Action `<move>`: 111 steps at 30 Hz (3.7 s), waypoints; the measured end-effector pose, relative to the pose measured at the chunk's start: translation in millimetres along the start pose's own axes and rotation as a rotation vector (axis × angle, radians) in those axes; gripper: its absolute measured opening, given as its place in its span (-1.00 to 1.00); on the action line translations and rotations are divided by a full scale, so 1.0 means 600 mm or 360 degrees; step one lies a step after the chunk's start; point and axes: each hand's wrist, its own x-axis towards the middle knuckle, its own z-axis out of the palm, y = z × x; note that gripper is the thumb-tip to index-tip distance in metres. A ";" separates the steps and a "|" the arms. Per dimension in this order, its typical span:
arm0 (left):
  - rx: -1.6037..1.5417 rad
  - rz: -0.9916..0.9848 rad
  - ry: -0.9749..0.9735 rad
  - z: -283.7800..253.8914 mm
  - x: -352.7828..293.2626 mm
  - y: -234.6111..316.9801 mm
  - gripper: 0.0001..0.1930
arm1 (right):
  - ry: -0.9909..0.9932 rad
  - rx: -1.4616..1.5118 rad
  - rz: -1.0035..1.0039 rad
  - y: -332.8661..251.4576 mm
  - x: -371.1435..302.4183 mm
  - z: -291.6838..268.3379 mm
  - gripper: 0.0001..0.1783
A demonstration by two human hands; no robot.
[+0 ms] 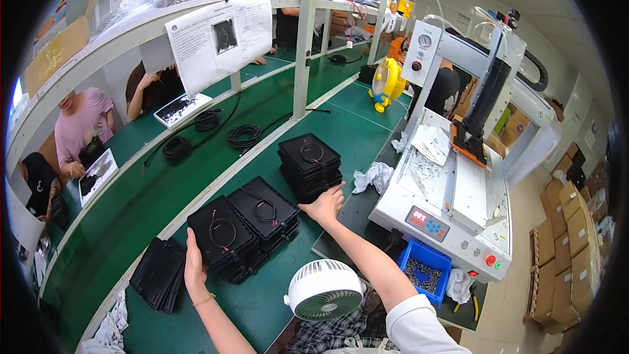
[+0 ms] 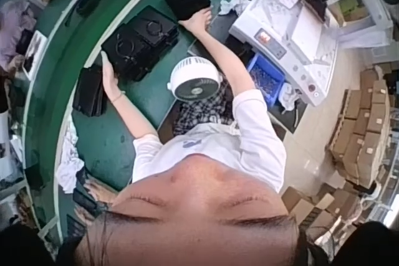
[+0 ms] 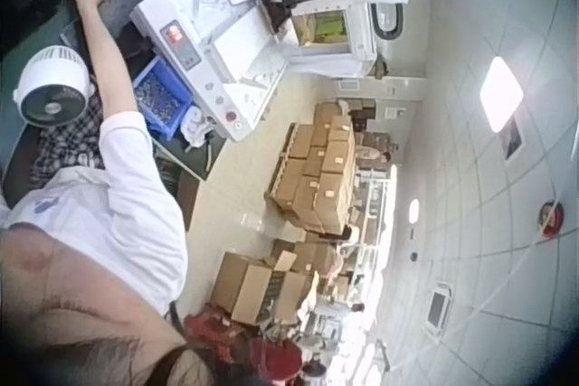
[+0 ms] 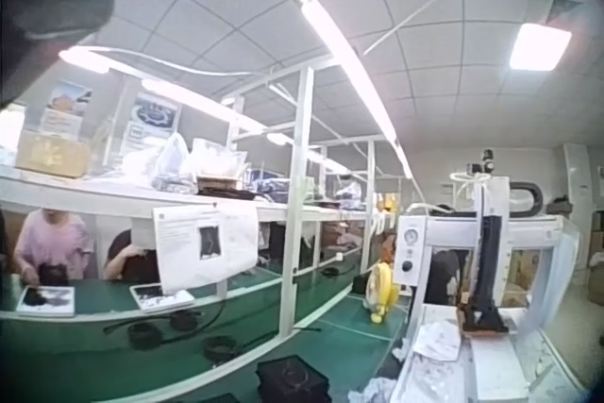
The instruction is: The recorder is assembling electronic components at a factory workbench, using an automated screw-driving machine.
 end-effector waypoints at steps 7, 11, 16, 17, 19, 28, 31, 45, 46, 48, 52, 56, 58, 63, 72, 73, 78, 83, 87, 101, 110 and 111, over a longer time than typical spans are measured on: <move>0.0138 0.0053 -0.0140 0.009 -0.010 0.001 -0.17 | -0.0228 0.0598 0.0118 -0.001 -0.022 -0.061 0.57; 0.0129 0.0111 -0.0108 0.006 0.006 -0.013 -0.11 | 0.0248 0.0588 -0.0503 -0.031 0.000 -0.112 0.45; 0.0101 0.0085 -0.0269 0.004 0.026 -0.025 -0.06 | -0.0015 -0.0029 -0.0633 -0.086 0.080 -0.133 0.57; 0.0083 -0.0018 -0.0265 0.008 0.027 -0.026 -0.06 | -0.0144 -0.0114 -0.0561 -0.091 0.091 -0.135 0.58; 0.0189 0.0056 -0.0199 0.021 0.024 -0.026 -0.04 | -0.0111 -0.0281 -0.0615 -0.094 0.100 -0.139 0.52; 0.0487 0.1323 0.0559 0.101 -0.129 0.054 -0.39 | 0.0075 0.0441 -0.0801 -0.117 -0.002 -0.261 0.32; -0.0105 0.1371 -0.0570 0.165 -0.202 0.057 -0.32 | 0.0109 0.0579 -0.1349 -0.079 -0.123 -0.324 0.26; -0.1233 -0.0057 -0.1484 0.252 -0.453 -0.009 -0.13 | 0.0161 0.0384 -0.0880 0.254 -0.291 -0.495 -0.81; -0.1080 -0.0086 -0.1432 0.257 -0.453 -0.009 -0.13 | 0.0032 0.0154 -0.0879 0.291 -0.270 -0.496 -0.84; -0.1034 -0.0148 -0.1470 0.265 -0.454 -0.018 -0.11 | -0.0183 -0.0212 -0.0899 0.352 -0.250 -0.475 -0.84; -0.1032 -0.0300 -0.1549 0.289 -0.452 -0.053 -0.14 | -0.0345 -0.0285 -0.0866 0.417 -0.220 -0.424 -0.80; -0.1007 -0.0461 -0.1605 0.307 -0.446 -0.074 -0.13 | -0.0529 -0.0372 -0.0923 0.430 -0.204 -0.400 -0.87; -0.0877 -0.0467 -0.1561 0.306 -0.443 -0.079 -0.14 | -0.0591 -0.0312 -0.0823 0.429 -0.202 -0.400 -0.89; -0.0804 -0.0541 -0.1571 0.299 -0.436 -0.092 -0.13 | -0.0785 -0.0269 -0.0735 0.429 -0.197 -0.407 -0.89; -0.0951 -0.0618 -0.1647 0.290 -0.425 -0.104 -0.23 | -0.0350 0.0343 -0.0810 0.433 -0.201 -0.429 -0.90; -0.0953 -0.0631 -0.1664 0.290 -0.424 -0.108 -0.23 | -0.0249 0.0488 -0.0845 0.427 -0.206 -0.435 -0.89; -0.1023 -0.0716 -0.1722 0.281 -0.417 -0.130 -0.28 | -0.0052 0.0889 -0.1128 0.371 -0.266 -0.467 -0.89; -0.1150 -0.0885 -0.1678 0.266 -0.414 -0.149 -0.35 | -0.0175 0.1149 -0.1324 0.309 -0.309 -0.466 -0.75; -0.1029 -0.0784 -0.1545 0.255 -0.414 -0.161 -0.37 | -0.0359 0.1196 -0.1388 0.279 -0.316 -0.457 -0.75; -0.1184 -0.0796 -0.1769 0.236 -0.404 -0.173 -0.54 | -0.0457 0.0733 -0.1721 0.232 -0.319 -0.435 -0.77; -0.1212 -0.0767 -0.1766 0.236 -0.404 -0.167 -0.53 | -0.0434 0.0498 -0.1672 0.223 -0.325 -0.441 -0.74; -0.1224 -0.0761 -0.1720 0.236 -0.404 -0.167 -0.53 | -0.0419 0.0524 -0.1764 0.223 -0.325 -0.441 -0.72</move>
